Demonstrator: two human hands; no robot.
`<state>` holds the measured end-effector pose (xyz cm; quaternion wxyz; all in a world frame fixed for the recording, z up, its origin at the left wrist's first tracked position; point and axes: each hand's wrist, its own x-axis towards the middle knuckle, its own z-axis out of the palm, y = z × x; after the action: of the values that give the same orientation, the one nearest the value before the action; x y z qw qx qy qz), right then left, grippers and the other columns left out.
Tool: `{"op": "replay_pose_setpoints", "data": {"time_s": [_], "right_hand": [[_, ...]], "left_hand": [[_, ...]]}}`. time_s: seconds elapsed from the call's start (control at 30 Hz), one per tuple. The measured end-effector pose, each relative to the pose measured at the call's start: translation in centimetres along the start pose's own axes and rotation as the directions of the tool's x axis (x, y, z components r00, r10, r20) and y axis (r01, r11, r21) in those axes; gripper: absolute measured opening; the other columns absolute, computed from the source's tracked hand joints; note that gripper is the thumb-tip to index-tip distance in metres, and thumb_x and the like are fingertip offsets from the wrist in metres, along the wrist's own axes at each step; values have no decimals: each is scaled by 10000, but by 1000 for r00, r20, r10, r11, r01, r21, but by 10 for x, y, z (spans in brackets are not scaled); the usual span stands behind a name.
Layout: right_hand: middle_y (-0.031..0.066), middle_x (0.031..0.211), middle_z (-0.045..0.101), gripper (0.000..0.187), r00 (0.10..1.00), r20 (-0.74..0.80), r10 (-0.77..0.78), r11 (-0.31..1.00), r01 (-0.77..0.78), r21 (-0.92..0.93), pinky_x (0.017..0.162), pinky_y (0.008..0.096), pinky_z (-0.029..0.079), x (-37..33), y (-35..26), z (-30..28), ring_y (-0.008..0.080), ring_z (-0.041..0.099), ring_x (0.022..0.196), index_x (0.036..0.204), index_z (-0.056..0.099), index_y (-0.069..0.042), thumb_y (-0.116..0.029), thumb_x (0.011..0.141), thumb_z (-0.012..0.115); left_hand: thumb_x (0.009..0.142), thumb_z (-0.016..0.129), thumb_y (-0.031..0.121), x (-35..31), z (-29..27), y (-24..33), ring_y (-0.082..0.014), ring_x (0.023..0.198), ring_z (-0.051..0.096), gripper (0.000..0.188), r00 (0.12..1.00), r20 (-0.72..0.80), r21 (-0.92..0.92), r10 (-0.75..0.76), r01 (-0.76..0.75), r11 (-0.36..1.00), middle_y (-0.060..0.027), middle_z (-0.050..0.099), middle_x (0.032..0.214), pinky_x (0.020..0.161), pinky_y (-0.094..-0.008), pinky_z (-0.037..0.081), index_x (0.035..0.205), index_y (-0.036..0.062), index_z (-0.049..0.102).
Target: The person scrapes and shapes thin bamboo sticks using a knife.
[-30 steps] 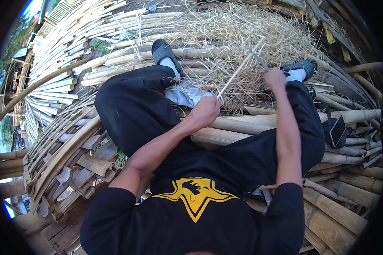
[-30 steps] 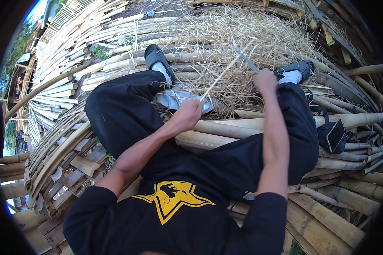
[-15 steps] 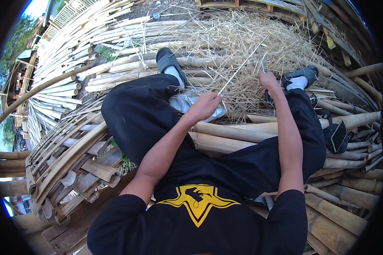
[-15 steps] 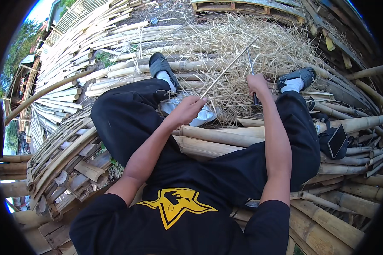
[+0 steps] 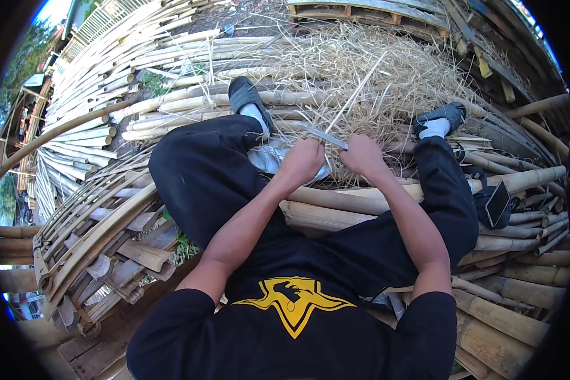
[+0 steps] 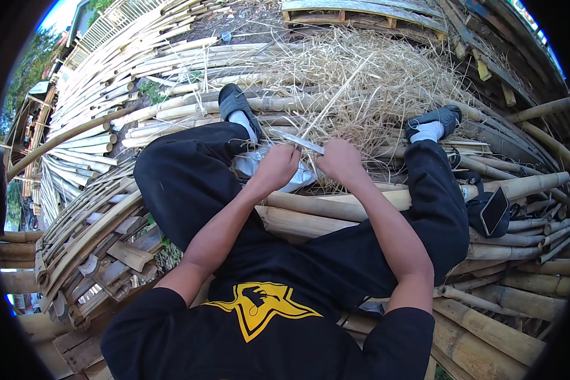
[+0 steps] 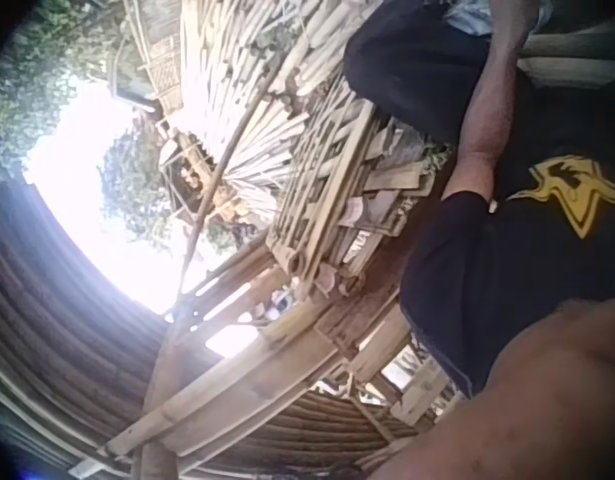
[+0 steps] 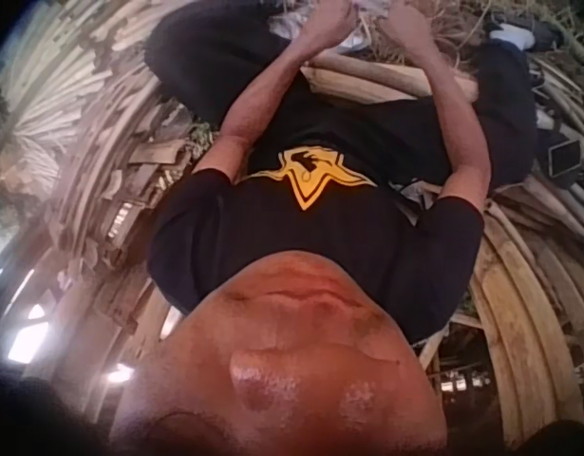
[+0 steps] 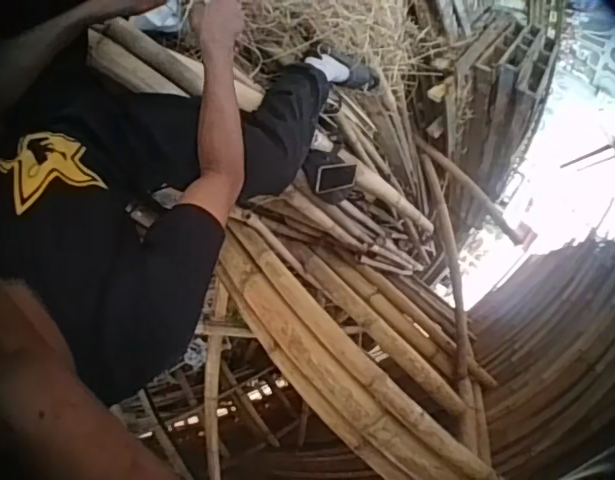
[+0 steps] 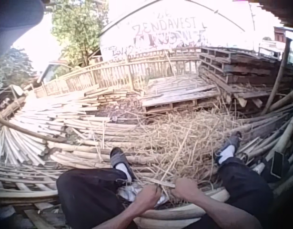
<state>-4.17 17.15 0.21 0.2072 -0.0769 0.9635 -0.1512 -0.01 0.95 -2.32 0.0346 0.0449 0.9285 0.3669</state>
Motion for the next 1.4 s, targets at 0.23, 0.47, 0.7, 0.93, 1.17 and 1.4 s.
{"op": "replay_pose_setpoints", "data": {"time_s": [0.23,0.47,0.7,0.93,1.17,1.4], "right_hand": [[257,901,652,295,996,-56,-68,997,65,-48,780,444,530,6,11,14,391,653,863,892,662,34,-203,726,601],[268,953,647,326,944,-178,279,960,-268,84,821,473,503,70,113,8,413,626,941,958,662,29,-214,768,557],[256,1058,631,346,908,-190,372,927,-373,32,858,463,495,80,140,4,394,613,1007,998,658,23,-231,796,538],[249,1154,594,421,800,-178,573,814,-530,239,931,453,453,85,211,15,390,552,1117,1081,636,19,-276,805,516],[279,886,650,437,873,-345,346,933,-282,223,730,457,517,105,156,3,403,650,845,903,637,93,-320,788,551],[229,786,659,340,847,-465,257,952,-138,273,716,445,503,52,61,-57,373,651,748,851,679,-4,-323,808,569]], "left_hand": [[922,424,178,-12,4,2,-471,734,566,361,999,-24,56,45,-44,997,-307,571,723,699,-522,431,728,-92,567],[926,445,174,-40,-3,6,-481,668,547,334,988,147,-30,45,-42,999,-302,542,663,630,-523,421,745,-90,542],[944,447,192,-109,-11,23,-463,669,548,326,977,183,-36,-106,115,993,-296,539,676,592,-477,417,788,-73,553],[970,443,222,-149,-75,21,-216,483,478,365,962,72,-136,-265,272,953,-179,449,551,500,-387,359,752,-66,497],[1015,332,341,-103,-84,14,-30,375,256,404,853,401,-636,-333,521,569,69,260,478,345,-209,258,781,47,479],[1024,288,347,-76,-64,14,-48,304,221,397,892,417,-802,-176,452,389,61,263,452,288,-207,253,858,35,471]]}}
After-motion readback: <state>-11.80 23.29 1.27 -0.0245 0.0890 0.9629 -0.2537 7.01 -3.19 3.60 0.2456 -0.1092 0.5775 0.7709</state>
